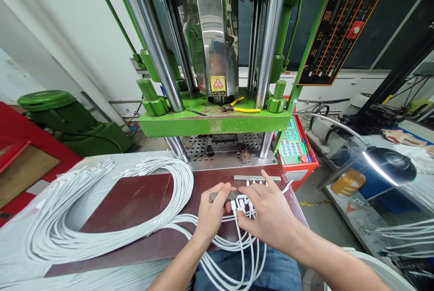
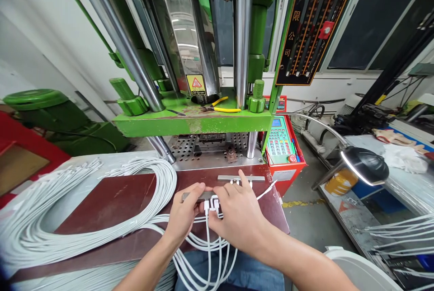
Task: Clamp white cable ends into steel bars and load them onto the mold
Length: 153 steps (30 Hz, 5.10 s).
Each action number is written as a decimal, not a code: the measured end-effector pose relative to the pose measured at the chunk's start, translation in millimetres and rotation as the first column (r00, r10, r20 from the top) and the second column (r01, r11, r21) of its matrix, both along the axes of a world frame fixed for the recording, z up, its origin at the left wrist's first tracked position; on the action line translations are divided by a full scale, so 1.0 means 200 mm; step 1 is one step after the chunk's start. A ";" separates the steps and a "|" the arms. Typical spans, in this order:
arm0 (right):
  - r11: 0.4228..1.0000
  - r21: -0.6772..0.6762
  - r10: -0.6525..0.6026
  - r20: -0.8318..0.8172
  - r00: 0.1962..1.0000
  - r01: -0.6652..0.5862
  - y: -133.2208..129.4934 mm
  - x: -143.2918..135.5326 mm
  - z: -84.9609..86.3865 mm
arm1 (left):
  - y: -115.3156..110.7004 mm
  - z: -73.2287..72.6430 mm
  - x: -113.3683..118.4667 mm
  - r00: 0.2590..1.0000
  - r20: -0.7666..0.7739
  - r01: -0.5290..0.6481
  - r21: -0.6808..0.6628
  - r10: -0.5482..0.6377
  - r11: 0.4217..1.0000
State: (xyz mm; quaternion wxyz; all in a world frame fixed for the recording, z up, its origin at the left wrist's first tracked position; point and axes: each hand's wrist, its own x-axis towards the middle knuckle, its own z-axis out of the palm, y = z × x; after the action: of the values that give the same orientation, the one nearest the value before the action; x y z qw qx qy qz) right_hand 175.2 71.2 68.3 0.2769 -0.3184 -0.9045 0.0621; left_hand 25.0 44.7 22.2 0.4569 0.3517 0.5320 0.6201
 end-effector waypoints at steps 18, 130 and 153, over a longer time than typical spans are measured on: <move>0.329 -0.811 -0.447 -0.585 0.677 -0.483 0.22 0.20 -0.05 | 0.04 0.01 0.04 0.991 0.134 0.033 -0.105 -0.019 0.994; 0.946 -0.287 -0.038 0.354 0.934 0.148 0.62 0.42 -0.30 | 0.38 -0.15 -0.13 0.126 -0.923 0.244 -0.327 -0.364 0.913; 0.846 -0.517 0.177 0.040 0.983 -0.131 0.81 -0.13 -0.06 | 0.08 -0.09 0.08 0.777 0.406 0.603 -0.256 -0.482 0.756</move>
State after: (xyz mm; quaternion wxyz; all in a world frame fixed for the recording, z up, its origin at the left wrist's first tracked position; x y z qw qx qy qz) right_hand 148.5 232.6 57.1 0.1373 -0.3093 -0.8890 0.3084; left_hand 41.5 61.5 3.5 0.7554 0.2956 0.4323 0.3938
